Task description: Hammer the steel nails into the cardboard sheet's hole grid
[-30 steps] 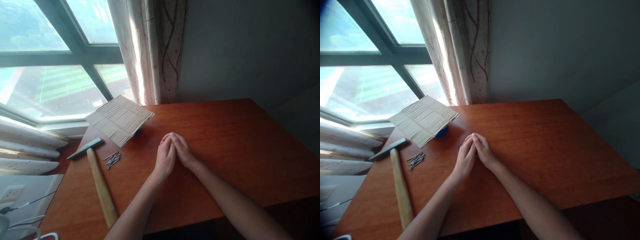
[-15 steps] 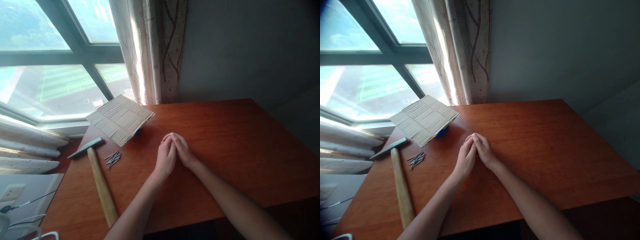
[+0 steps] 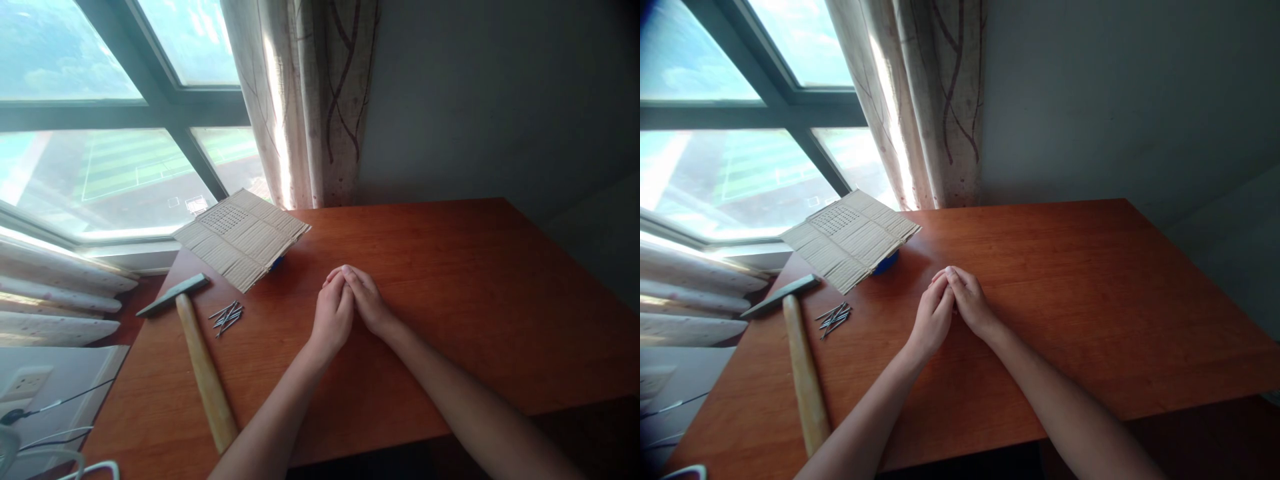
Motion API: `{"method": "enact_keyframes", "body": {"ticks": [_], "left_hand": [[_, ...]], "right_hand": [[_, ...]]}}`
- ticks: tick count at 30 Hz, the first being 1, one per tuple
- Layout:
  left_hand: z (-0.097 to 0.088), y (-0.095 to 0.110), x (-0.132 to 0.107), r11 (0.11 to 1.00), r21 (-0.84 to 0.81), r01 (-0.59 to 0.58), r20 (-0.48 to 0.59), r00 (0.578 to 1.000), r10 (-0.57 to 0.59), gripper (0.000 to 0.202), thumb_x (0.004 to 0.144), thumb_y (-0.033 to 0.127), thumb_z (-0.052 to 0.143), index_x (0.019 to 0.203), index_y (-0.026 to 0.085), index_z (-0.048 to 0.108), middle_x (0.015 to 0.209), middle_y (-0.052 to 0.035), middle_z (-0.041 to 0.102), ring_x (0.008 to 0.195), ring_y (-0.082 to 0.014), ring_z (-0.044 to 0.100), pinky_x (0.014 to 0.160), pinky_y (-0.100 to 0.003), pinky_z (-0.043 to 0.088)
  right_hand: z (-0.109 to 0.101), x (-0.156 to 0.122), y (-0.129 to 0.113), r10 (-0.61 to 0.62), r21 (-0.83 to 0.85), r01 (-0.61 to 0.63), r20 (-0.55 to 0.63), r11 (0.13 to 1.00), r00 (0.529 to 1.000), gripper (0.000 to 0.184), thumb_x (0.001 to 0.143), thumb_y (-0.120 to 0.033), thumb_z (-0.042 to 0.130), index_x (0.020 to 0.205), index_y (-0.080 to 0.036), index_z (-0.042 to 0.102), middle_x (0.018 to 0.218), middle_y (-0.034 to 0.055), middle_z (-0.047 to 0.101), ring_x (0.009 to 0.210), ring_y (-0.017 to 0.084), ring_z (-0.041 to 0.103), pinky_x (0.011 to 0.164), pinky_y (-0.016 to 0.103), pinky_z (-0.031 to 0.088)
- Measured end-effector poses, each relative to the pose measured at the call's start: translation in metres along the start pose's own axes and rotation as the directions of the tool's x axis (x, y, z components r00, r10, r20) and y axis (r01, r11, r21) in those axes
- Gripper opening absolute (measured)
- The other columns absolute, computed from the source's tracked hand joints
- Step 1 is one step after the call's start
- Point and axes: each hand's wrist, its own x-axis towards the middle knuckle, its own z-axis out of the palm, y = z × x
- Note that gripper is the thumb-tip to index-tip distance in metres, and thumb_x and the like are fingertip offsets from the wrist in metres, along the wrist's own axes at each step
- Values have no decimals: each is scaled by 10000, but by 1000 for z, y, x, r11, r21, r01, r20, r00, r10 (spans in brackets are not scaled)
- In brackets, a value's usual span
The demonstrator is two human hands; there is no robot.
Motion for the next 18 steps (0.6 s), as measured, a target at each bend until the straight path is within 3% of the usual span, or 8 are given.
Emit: {"method": "enact_keyframes", "body": {"ticks": [18], "left_hand": [[1, 1, -1, 1000, 16, 13, -4, 1000, -13, 220, 956, 228, 427, 794, 182, 567, 860, -44, 646, 808, -169, 576, 737, -267, 454]], "right_hand": [[-2, 0, 3, 19, -2, -19, 6, 1000, 1000, 419, 966, -549, 465, 900, -203, 693, 807, 34, 703, 736, 184, 641, 657, 291, 498]]}}
